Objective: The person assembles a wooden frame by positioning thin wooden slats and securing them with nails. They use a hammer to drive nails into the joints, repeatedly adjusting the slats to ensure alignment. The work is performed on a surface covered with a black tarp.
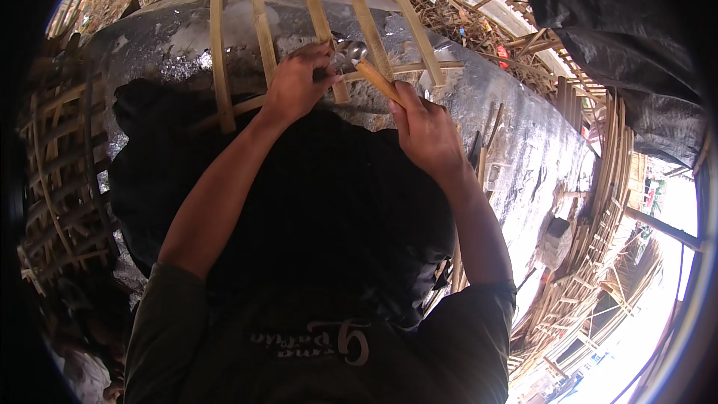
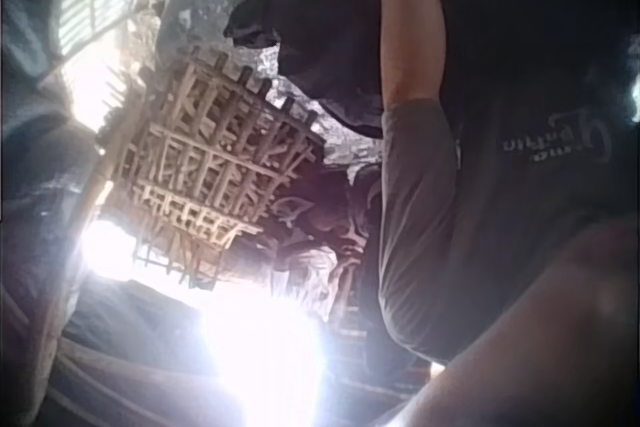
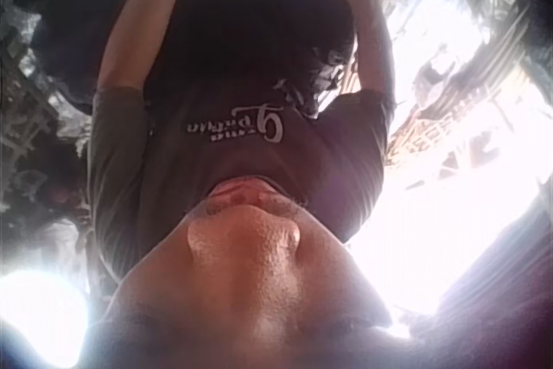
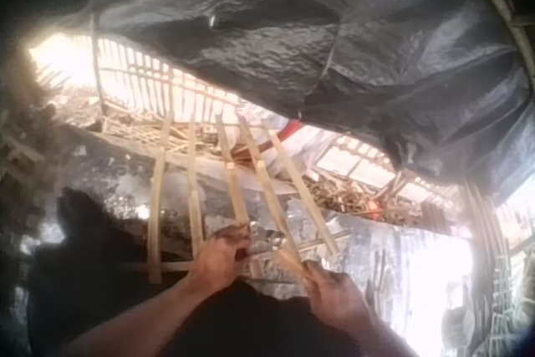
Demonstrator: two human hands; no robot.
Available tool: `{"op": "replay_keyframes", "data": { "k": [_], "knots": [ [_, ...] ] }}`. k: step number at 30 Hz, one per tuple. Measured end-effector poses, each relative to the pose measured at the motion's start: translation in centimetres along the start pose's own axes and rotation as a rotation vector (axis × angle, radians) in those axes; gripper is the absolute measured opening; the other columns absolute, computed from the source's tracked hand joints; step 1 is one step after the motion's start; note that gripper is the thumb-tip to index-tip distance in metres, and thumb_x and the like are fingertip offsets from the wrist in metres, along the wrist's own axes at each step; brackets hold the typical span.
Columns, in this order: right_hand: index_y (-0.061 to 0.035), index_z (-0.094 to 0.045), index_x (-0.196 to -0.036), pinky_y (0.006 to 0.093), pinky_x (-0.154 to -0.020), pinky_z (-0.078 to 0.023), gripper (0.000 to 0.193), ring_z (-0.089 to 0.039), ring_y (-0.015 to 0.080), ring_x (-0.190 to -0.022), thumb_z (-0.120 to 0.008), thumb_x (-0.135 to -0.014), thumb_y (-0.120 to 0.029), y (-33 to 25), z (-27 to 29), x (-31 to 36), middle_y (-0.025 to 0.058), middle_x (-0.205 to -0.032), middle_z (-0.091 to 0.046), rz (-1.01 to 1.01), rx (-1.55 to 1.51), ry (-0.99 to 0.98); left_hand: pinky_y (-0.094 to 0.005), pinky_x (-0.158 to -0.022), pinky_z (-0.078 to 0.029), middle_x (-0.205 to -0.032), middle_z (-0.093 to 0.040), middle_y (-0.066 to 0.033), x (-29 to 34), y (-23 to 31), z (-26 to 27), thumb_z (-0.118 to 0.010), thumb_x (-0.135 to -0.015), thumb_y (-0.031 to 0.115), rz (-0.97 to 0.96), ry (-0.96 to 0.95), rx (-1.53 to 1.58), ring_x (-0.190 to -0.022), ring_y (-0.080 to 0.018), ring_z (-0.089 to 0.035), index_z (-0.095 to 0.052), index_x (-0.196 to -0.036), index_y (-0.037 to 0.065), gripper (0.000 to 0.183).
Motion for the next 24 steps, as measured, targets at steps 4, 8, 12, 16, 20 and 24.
{"op": "replay_keyframes", "data": {
  "k": [4,8,12,16,20,24],
  "knots": [
    [-0.0083,-0.053,-0.127,0.0536,-0.069,-0.057,0.029,-0.07,0.044,-0.082,-0.056,-0.103,-0.023,-0.56,-0.56,-0.32,0.0216,-0.091,-0.072,0.012,0.071,-0.106,-0.0427,-0.095,-0.053,-0.105,-0.069,-0.0095,0.08,-0.34,-0.17,-0.081,-0.081,0.01,0.025,0.011,0.016,-0.105,-0.0314,-0.067,-0.069,-0.085,0.0,0.016],
    [-0.0082,-0.053,-0.125,0.0541,-0.071,-0.056,0.027,-0.069,0.0435,-0.083,-0.056,-0.103,-0.022,-0.56,-0.53,-0.1,0.0221,-0.09,-0.071,-0.023,0.035,-0.074,-0.0428,-0.098,-0.052,-0.109,-0.069,-0.009,-0.16,-0.64,-0.41,-0.081,-0.08,0.011,0.085,-0.075,0.097,-0.109,-0.0309,-0.066,-0.07,-0.087,0.001,0.016],
    [-0.0076,-0.053,-0.119,0.0544,-0.072,-0.055,0.021,-0.069,0.0429,-0.082,-0.056,-0.103,-0.021,-0.92,-0.68,-0.42,0.0216,-0.088,-0.07,0.031,0.031,-0.091,-0.0429,-0.104,-0.049,-0.114,-0.069,-0.0089,0.06,-0.56,-0.49,-0.082,-0.08,0.012,0.029,-0.027,0.009,-0.116,-0.0301,-0.064,-0.071,-0.094,0.004,0.019],
    [-0.0067,-0.052,-0.117,0.0543,-0.071,-0.054,0.02,-0.069,0.0432,-0.081,-0.056,-0.103,-0.02,-0.86,-0.68,-0.43,0.0212,-0.086,-0.07,0.035,0.009,-0.081,-0.0428,-0.106,-0.048,-0.116,-0.069,-0.0092,0.16,-0.81,-0.52,-0.082,-0.081,0.013,0.049,0.011,0.005,-0.119,-0.0298,-0.063,-0.071,-0.097,0.004,0.021],
    [-0.0064,-0.053,-0.119,0.0542,-0.071,-0.054,0.022,-0.069,0.0431,-0.081,-0.056,-0.103,-0.02,-0.88,-0.69,-0.42,0.0211,-0.086,-0.07,0.051,-0.001,-0.063,-0.043,-0.102,-0.05,-0.117,-0.069,-0.0108,0.25,-0.47,-0.21,-0.082,-0.081,0.014,0.061,0.071,0.035,-0.117,-0.0309,-0.063,-0.071,-0.098,0.004,0.023],
    [-0.0069,-0.053,-0.121,0.0538,-0.071,-0.055,0.023,-0.069,0.0426,-0.081,-0.056,-0.103,-0.02,-0.65,-1.01,-0.52,0.0208,-0.087,-0.07,0.044,-0.024,-0.083,-0.0439,-0.097,-0.052,-0.117,-0.07,-0.0122,-0.04,-0.47,-0.18,-0.083,-0.081,0.014,0.07,-0.004,0.014,-0.113,-0.0323,-0.065,-0.071,-0.099,0.003,0.025]
  ]
}}
Point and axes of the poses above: each hand's wrist, its own x-axis away from the middle knuckle, its own z-axis out of the back of the hand, y = z × x, the point moved 5 cm from there along -x, towards the middle knuckle
